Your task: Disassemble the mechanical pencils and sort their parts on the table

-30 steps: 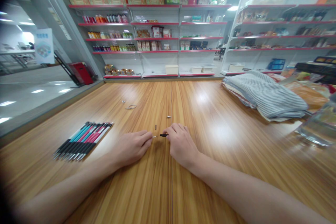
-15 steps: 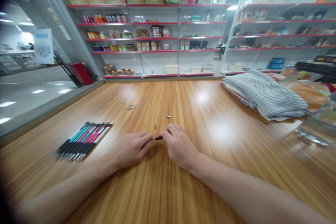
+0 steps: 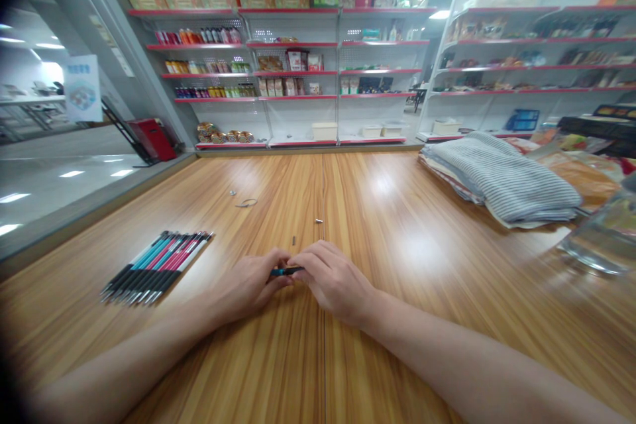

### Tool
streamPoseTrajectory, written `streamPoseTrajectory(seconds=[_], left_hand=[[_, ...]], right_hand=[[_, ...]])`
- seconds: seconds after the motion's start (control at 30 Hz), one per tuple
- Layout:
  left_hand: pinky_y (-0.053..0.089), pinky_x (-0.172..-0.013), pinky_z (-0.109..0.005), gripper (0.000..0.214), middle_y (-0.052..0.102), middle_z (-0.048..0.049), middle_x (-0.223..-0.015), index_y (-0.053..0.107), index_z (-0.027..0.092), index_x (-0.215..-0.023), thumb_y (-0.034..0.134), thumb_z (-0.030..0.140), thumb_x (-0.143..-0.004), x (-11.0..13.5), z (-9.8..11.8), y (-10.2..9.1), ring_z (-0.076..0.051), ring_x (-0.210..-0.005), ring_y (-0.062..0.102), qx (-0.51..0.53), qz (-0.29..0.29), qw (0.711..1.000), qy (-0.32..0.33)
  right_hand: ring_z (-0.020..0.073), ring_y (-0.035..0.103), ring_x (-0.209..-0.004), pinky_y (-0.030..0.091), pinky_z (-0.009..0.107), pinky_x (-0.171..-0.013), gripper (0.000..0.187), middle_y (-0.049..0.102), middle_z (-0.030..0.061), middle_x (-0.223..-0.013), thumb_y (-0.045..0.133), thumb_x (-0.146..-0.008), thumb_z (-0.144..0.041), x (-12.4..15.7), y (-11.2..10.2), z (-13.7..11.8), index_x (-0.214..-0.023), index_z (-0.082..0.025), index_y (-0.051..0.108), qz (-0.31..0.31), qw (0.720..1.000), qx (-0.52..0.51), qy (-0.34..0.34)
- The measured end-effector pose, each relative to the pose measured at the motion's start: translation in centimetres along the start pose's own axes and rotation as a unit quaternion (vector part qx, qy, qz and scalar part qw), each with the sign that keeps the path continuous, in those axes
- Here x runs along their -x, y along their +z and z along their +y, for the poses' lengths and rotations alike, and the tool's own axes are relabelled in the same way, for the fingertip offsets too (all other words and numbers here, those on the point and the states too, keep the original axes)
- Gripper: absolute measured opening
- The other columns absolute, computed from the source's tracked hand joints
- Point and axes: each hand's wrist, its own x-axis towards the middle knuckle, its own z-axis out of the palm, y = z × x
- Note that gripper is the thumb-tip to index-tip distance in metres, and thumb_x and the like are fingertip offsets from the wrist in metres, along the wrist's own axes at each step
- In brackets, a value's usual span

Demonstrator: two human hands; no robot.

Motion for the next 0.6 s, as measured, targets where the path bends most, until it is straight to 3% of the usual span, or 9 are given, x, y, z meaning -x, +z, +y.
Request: streamPoseTrajectory(seconds=[0.23,0.47,0.6], left_hand=[[0.040,-0.058,-0.023,0.020,0.062,-0.0019,-0.086,0.050,0.020,-0.099,0.031,0.029,-0.099,-0.14,0.08,0.25,-0.013,-0.070,0.059,-0.024,0.031,0.998,0.039],[0.044,-0.065,-0.024,0.022,0.062,-0.0030,-0.087,0.051,0.020,-0.103,0.036,0.035,-0.098,0.04,-0.15,0.27,-0.014,-0.075,0.060,-0.008,0.038,0.999,0.029],[0.043,-0.061,-0.024,0.026,0.059,-0.0030,-0.082,0.053,0.018,-0.094,0.031,0.032,-0.099,-0.01,-0.05,0.47,-0.013,-0.068,0.057,-0.039,0.025,0.998,0.037]], right_hand=[[0.0196,0.056,-0.098,0.052,0.036,-0.083,0.031,0.058,0.0101,-0.102,0.043,-0.089,-0.009,0.07,-0.26,-0.59,-0.117,-0.018,0.052,-0.009,1.000,-0.007,-0.004],[0.0176,0.062,-0.091,0.053,0.033,-0.082,0.021,0.064,0.0067,-0.098,0.046,-0.093,-0.016,0.33,0.31,0.13,-0.113,-0.019,0.051,0.022,0.998,0.037,0.036],[0.0189,0.062,-0.091,0.053,0.034,-0.080,0.024,0.063,0.0082,-0.097,0.049,-0.091,-0.017,0.23,0.06,-0.17,-0.115,-0.017,0.050,-0.004,0.998,0.036,0.058]])
